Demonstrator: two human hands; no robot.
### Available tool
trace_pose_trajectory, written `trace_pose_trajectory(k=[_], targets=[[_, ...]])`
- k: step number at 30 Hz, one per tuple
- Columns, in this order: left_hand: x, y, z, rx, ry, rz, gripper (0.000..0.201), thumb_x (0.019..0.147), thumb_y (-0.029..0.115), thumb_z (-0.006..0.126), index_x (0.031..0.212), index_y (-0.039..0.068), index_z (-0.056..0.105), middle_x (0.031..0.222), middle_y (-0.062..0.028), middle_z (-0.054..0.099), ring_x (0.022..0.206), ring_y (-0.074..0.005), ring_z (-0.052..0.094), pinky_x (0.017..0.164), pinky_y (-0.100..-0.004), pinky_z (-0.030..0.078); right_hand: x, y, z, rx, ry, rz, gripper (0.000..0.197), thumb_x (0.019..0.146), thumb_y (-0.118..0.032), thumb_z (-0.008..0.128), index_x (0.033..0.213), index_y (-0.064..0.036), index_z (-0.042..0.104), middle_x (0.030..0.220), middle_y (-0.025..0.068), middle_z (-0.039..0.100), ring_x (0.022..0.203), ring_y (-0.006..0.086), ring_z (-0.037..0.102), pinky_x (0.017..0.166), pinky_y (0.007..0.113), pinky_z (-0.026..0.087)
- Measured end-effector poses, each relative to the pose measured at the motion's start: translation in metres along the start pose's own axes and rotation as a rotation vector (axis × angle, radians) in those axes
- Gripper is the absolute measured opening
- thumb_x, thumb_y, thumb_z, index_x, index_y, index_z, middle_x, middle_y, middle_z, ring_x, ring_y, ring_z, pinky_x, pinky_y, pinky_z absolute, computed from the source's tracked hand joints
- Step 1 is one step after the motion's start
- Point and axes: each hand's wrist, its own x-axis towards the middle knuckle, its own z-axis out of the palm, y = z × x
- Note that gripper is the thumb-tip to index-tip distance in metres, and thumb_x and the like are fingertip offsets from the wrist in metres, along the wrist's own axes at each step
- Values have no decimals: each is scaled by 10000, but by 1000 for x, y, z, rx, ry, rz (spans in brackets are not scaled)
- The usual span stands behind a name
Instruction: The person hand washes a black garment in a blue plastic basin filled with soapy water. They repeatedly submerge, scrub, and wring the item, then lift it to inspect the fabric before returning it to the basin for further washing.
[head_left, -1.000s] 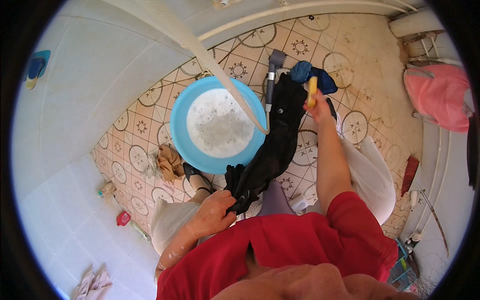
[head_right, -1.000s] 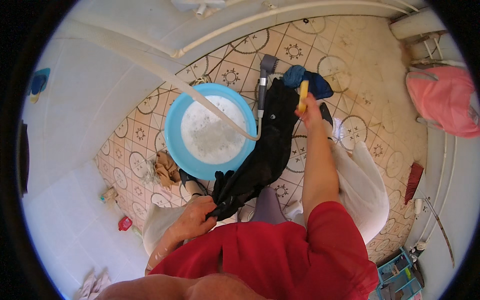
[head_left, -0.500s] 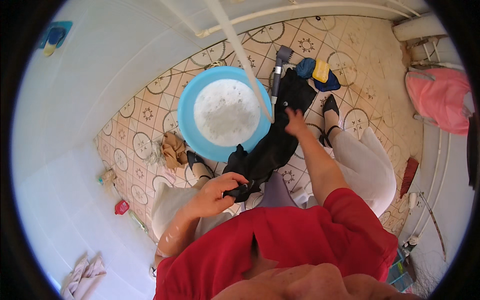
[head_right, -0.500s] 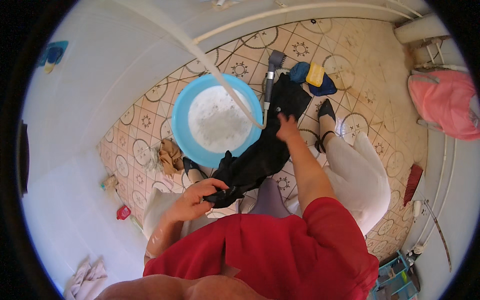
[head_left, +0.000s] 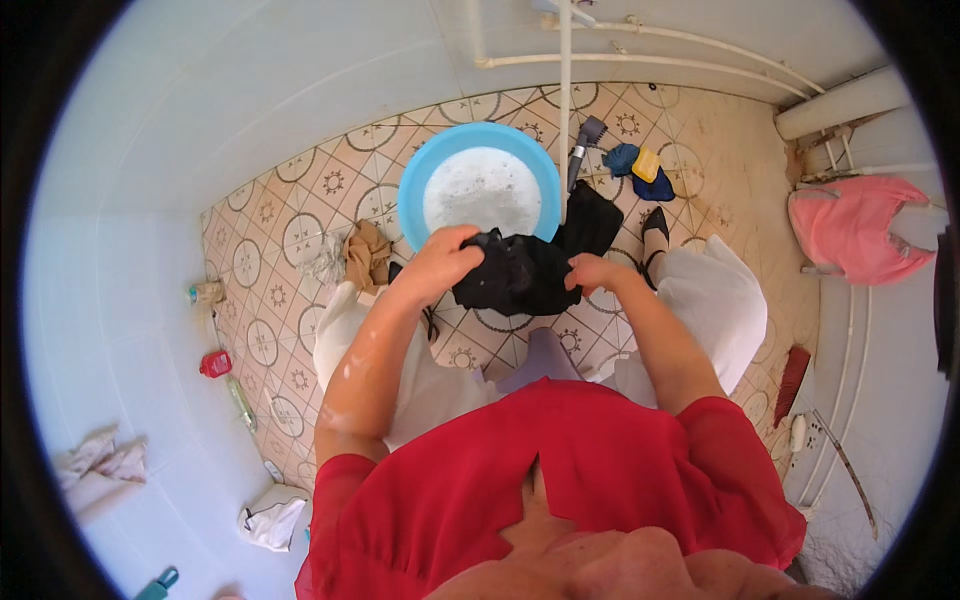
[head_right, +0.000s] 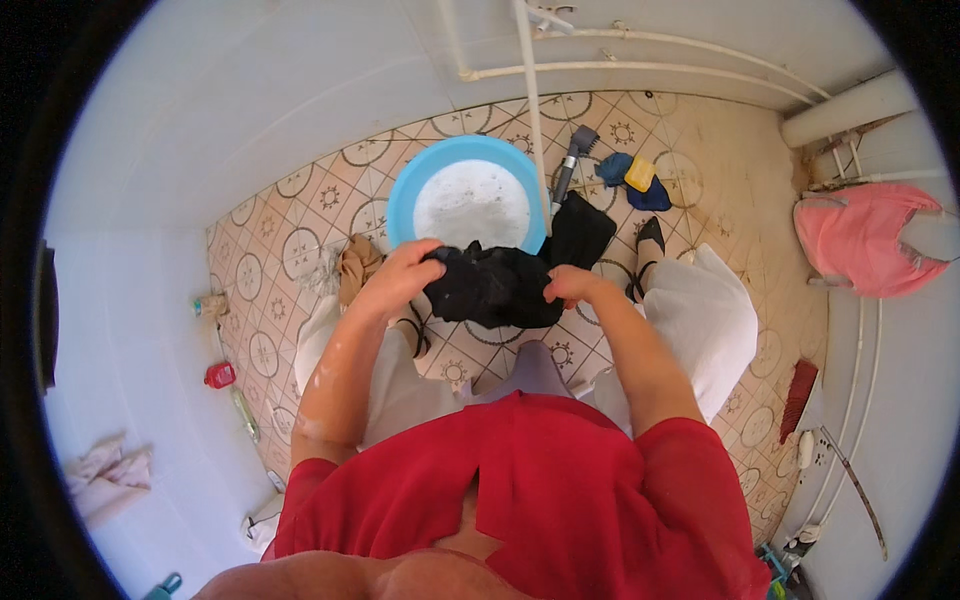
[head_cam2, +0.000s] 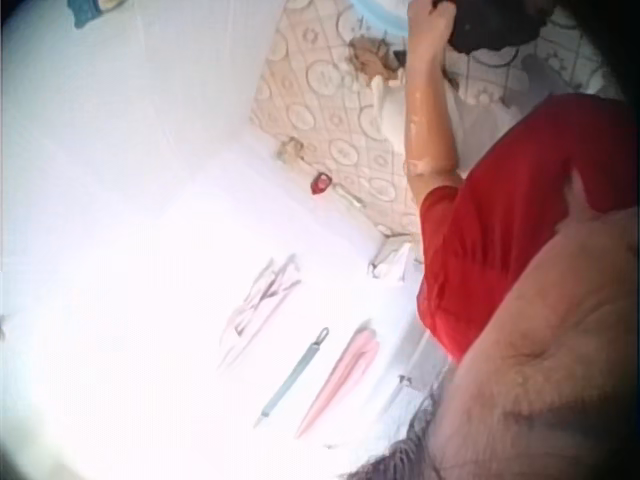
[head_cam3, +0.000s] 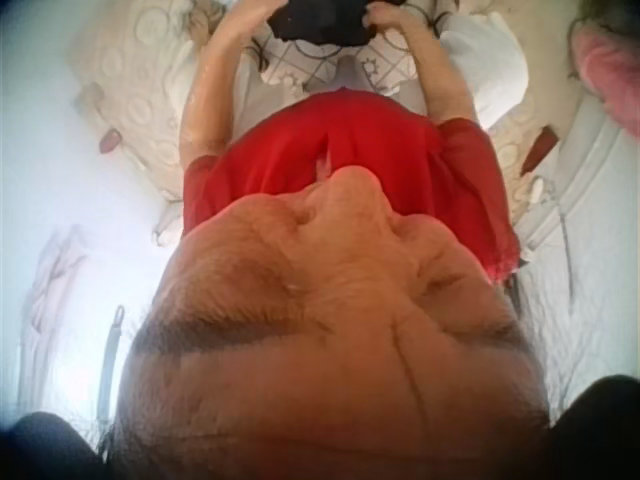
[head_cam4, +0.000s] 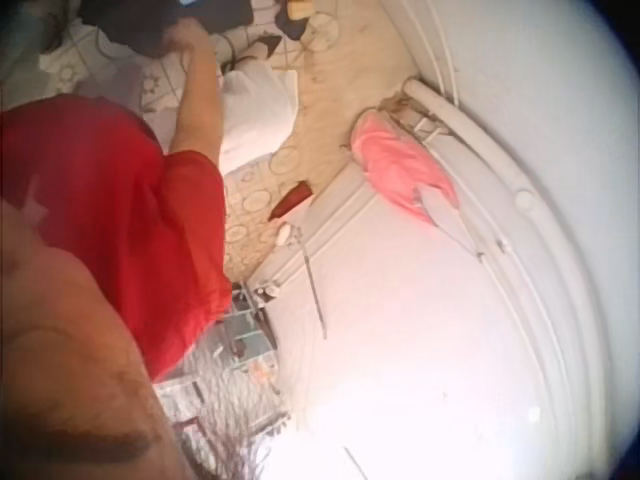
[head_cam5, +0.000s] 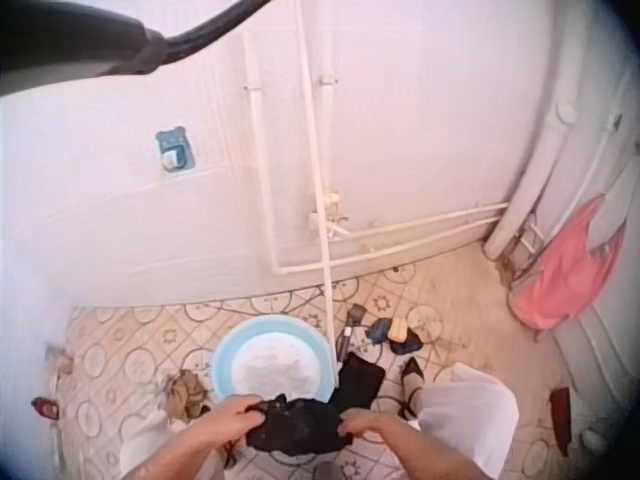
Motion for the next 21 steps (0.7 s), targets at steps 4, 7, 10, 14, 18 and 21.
trace_pose_trajectory(k=[4,7,10,14,18,21], targets=[[10,-15,-2,330,73,103,233,728,110,505,876,-58,570,728,-111,570,705,-193,519,664,-305,414,-82,-60,1,296,-206,-298,322,719,-116,601,1017,5,579,824,51,604,655,126,594,538,243,489],[7,-30,-4,525,167,127,273,726,132,521,914,-58,573,834,-185,595,791,-279,558,728,-359,433,-140,-102,6,436,-144,-633,286,750,-112,560,1020,-17,581,836,3,609,684,83,583,553,208,471],[-1,-25,-4,650,228,119,343,739,137,552,1018,-62,538,1057,-253,555,1018,-371,524,863,-415,416,-192,-146,9,640,23,-821,255,780,-97,543,1016,-12,583,899,19,617,794,83,575,656,226,469],[13,-62,-23,581,257,168,580,736,165,661,1218,-50,421,1186,-265,495,1116,-376,480,942,-387,390,-244,-197,7,654,117,-1072,185,809,-93,541,962,4,577,881,41,613,773,112,575,695,236,452],[2,-51,-23,29,251,253,728,781,302,678,1326,-32,330,1330,-201,413,1191,-266,444,989,-333,341,-280,-239,7,597,235,-1285,139,826,-109,549,919,-7,570,825,39,606,742,107,565,686,236,449],[2,-39,-34,-411,527,75,811,805,390,644,1385,-7,239,1375,-200,348,1217,-274,413,1000,-344,330,-293,-258,0,568,186,-1440,135,872,-128,518,936,-13,549,849,68,602,772,151,585,729,286,473]])
